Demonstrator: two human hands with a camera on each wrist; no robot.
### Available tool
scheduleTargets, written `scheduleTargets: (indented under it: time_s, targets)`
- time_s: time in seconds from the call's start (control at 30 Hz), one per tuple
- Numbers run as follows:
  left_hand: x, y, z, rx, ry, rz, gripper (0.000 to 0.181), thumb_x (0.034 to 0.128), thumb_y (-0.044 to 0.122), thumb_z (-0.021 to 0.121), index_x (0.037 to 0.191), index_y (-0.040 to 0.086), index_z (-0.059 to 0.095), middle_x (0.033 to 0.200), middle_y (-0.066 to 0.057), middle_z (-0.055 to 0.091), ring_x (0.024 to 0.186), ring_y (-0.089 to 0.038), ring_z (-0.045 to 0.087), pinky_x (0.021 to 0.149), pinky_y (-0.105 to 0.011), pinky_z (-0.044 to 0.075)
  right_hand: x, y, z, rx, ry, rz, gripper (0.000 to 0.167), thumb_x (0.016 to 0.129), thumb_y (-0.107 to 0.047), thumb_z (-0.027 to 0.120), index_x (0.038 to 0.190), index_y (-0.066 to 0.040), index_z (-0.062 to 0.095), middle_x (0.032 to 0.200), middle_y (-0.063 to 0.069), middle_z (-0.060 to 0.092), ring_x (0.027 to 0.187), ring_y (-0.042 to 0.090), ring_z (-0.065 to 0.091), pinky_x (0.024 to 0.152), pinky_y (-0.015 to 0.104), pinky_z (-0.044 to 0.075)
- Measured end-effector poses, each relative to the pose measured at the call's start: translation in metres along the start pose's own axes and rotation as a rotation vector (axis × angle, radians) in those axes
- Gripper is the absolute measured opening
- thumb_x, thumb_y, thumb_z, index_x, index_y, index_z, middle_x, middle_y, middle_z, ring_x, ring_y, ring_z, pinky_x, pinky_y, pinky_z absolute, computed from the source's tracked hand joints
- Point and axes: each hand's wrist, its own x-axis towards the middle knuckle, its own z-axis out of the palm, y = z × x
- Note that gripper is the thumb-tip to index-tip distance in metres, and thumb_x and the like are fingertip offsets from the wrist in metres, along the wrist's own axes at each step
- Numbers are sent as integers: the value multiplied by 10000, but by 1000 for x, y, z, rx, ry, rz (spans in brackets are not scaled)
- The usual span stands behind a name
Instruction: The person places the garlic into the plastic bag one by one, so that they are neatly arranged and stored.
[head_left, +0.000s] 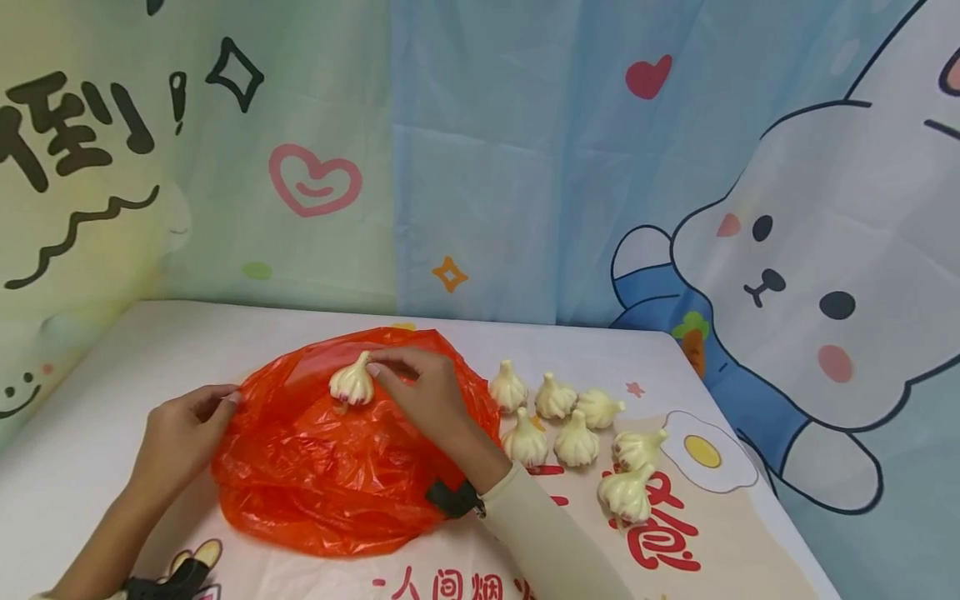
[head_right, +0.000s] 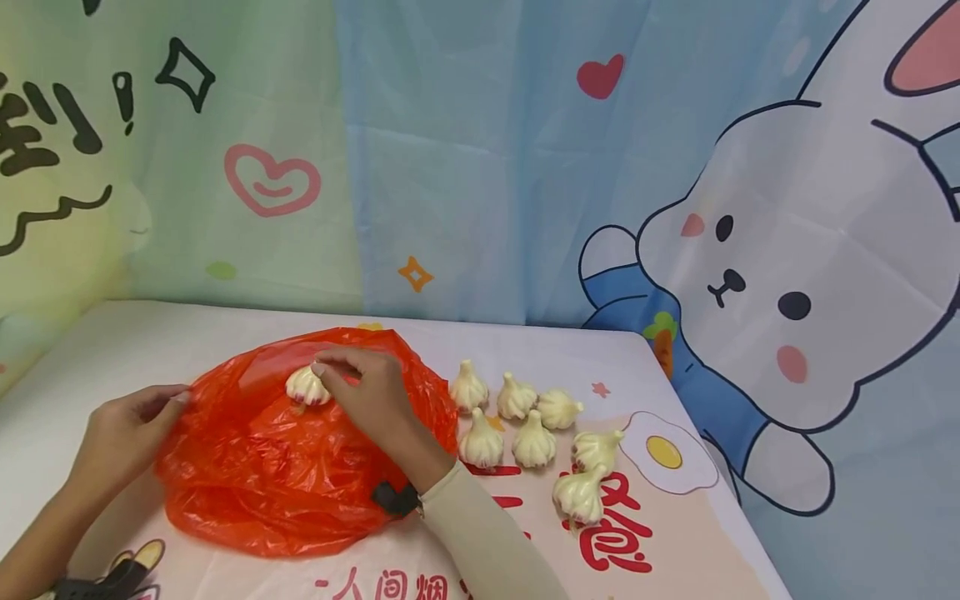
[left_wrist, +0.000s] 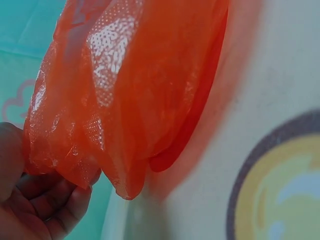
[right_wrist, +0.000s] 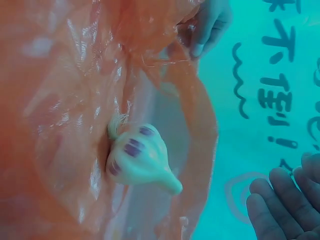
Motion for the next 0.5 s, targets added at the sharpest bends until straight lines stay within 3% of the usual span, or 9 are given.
scheduleTargets:
  time_s: [0.27,0.5]
  targets:
    - [1,-1,0,17,-1,0,292,989,171,563,1118,-66,674,977,-244,689,824,-349,650,615,-29,418,-30,-7,-26,-73,-50,49,197,923,-197,690,1089,-101,734,1031,-13,719,966,81,658,834,268,546]
    - [0,0,2,40,-2,3,295,985,182,577,1114,-64,676,974,-248,687,833,-360,644,618,-16,399,-47,-6,-51,-113,-54,1,205,918,-178,695,1108,-109,727,1039,19,718,949,98,655,812,324,563]
